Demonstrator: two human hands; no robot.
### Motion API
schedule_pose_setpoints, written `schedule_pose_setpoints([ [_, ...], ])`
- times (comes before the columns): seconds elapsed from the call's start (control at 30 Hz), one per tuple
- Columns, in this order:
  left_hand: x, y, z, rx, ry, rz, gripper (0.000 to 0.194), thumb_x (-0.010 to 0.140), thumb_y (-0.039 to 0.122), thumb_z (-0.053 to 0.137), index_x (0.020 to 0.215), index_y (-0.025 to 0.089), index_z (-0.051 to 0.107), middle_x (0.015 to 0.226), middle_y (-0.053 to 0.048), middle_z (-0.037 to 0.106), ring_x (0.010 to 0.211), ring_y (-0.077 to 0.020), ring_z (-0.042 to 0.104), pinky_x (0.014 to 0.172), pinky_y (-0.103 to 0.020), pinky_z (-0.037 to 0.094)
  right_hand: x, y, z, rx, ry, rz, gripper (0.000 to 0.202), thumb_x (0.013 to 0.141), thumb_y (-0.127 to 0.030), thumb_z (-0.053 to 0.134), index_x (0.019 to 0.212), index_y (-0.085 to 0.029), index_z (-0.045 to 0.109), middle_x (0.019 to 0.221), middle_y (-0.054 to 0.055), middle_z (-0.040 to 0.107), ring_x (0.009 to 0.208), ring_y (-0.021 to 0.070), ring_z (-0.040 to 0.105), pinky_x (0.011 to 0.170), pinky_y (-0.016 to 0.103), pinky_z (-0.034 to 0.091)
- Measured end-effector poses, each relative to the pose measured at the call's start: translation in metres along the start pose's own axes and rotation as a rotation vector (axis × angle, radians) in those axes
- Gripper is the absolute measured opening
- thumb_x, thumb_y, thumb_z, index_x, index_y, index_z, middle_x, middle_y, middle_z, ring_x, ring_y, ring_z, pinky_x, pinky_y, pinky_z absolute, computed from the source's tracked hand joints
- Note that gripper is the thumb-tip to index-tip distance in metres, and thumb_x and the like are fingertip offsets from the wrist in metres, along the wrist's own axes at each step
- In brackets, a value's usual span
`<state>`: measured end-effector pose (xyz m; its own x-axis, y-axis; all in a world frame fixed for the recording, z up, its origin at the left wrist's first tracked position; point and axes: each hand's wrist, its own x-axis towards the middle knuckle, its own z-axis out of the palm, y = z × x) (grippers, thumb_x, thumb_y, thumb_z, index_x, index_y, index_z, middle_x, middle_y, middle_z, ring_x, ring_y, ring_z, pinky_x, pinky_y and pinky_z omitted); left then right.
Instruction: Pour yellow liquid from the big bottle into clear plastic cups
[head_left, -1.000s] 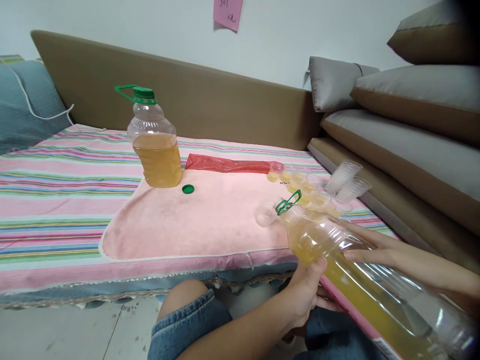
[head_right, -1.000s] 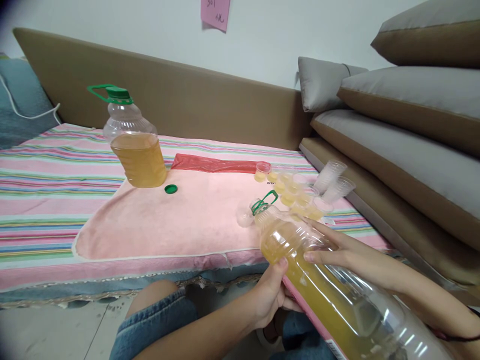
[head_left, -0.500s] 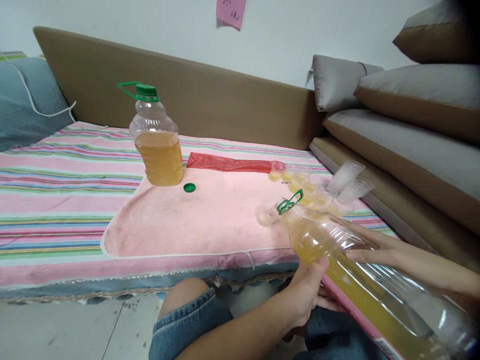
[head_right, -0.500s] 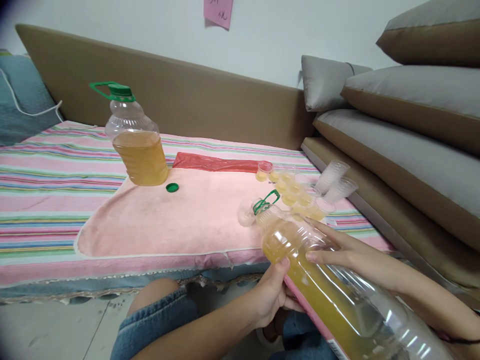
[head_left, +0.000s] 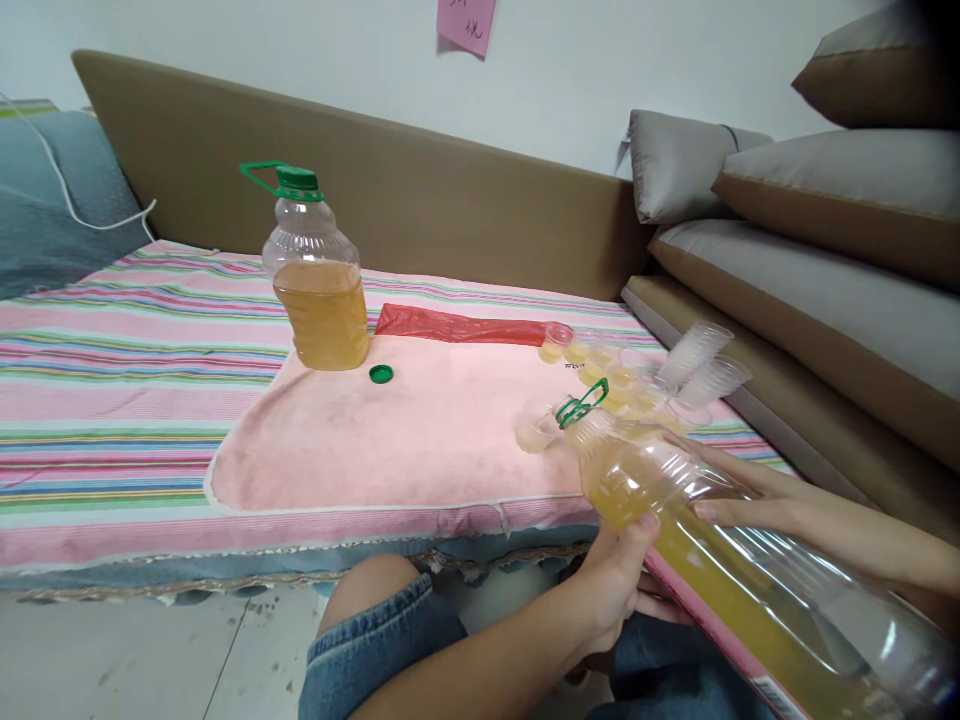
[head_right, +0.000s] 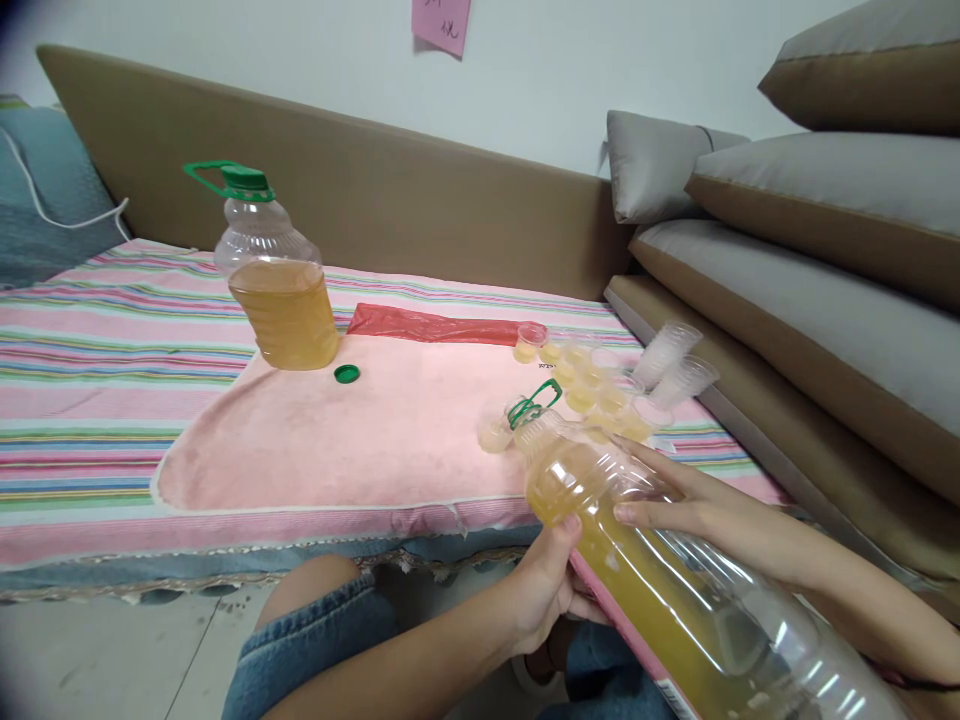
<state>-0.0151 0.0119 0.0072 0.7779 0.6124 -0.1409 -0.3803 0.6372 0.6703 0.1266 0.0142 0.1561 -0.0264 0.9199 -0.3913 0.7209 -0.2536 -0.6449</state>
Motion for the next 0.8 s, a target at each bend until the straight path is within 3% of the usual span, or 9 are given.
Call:
schedule_pose_setpoints([
  [0.27, 0.0007, -0.0004, -0.0009, 0.007, 0.007, -0.008, 0.099, 0.059, 0.083, 0.054, 0.136, 0.024, 0.035, 0.118, -0.017, 0.063, 0.090, -0.0319, 0.067, 0.084, -0.060, 0.046, 0.0007, 0.0029, -0.0010, 0.025, -0.022, 0.004, 0.083, 0.070, -0.060, 0.065, 0.145, -0.031, 0.041, 0.153, -0.004, 0.040, 0.144, 0.0305, 0.026, 0.118, 0.041, 0.024],
  [0.5, 0.0000, 0.0008, 0.0001, 0.007, 0.020, -0.006, 0.099, 0.059, 0.083, 0.054, 0.136, 0.023, 0.035, 0.118, -0.018, 0.063, 0.090, -0.0321, 0.067, 0.086, -0.065, 0.044, 0.0003, 0.0021, -0.0012, 0.048, -0.045, -0.004, 0.084, 0.073, -0.058, 0.065, 0.147, -0.033, 0.036, 0.156, -0.006, 0.032, 0.145, 0.0282, 0.023, 0.119, 0.039, 0.021],
  [0.8, 0.0002, -0.0003, -0.0008, 0.005, 0.009, 0.010, 0.095, 0.062, 0.080, 0.054, 0.136, 0.024, 0.035, 0.116, -0.016, 0.064, 0.088, -0.0299, 0.067, 0.079, -0.053, 0.051, 0.0011, 0.0071, -0.0019, 0.022, 0.020, -0.050, 0.078, 0.071, -0.057, 0.067, 0.142, -0.033, 0.046, 0.152, -0.001, 0.041, 0.141, 0.0347, 0.030, 0.116, 0.047, 0.026],
])
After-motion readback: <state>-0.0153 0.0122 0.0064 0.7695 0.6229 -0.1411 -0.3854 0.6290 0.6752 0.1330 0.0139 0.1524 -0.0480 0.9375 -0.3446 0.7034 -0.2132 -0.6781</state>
